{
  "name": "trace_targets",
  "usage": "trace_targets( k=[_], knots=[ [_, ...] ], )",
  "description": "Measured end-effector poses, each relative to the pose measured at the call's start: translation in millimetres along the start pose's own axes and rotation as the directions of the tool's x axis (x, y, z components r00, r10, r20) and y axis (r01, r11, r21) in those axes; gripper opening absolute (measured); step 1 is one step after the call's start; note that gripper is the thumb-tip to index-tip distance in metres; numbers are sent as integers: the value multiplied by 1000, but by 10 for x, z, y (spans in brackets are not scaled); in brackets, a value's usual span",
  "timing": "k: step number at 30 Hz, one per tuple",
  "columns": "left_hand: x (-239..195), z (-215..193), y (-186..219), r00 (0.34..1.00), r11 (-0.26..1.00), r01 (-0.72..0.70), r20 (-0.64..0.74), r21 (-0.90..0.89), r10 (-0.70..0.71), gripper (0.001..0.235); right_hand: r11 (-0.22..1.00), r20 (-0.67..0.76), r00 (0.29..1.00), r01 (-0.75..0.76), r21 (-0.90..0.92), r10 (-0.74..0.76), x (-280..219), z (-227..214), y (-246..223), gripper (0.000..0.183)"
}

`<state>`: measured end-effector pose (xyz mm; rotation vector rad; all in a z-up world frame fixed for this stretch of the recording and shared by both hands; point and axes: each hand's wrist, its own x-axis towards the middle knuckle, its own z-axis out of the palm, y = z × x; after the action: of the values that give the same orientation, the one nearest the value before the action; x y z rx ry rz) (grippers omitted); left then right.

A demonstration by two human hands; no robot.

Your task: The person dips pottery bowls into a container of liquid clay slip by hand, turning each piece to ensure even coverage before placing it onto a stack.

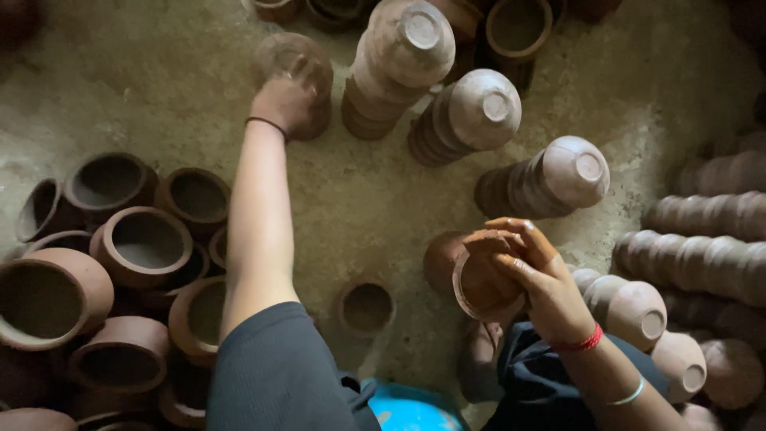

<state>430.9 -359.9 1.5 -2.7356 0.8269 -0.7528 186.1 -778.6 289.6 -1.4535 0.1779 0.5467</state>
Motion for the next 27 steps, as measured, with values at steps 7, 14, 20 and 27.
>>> trace_targets(
  k=[7, 14, 20, 27],
  knots=[
    [170, -31, 22, 472, 473, 863, 624, -181, -623, 56, 1000, 10, 1000, -24, -18, 25, 8, 66, -8, 44],
    [-257, 711, -219, 105, -92, 967, 698, -239, -709, 81, 997, -7, 998, -64, -40, 64, -2, 59, -21, 44],
    [-587, 1065, -282, 185, -249, 821, 651, -514, -736, 125, 999, 15, 999, -47, -13, 47, 35, 33, -19, 44],
    [-514, 452, -68, 446, -146, 761, 672, -633, -591, 111, 998, 6, 998, -61, -17, 61, 28, 68, -16, 44]
  ],
)
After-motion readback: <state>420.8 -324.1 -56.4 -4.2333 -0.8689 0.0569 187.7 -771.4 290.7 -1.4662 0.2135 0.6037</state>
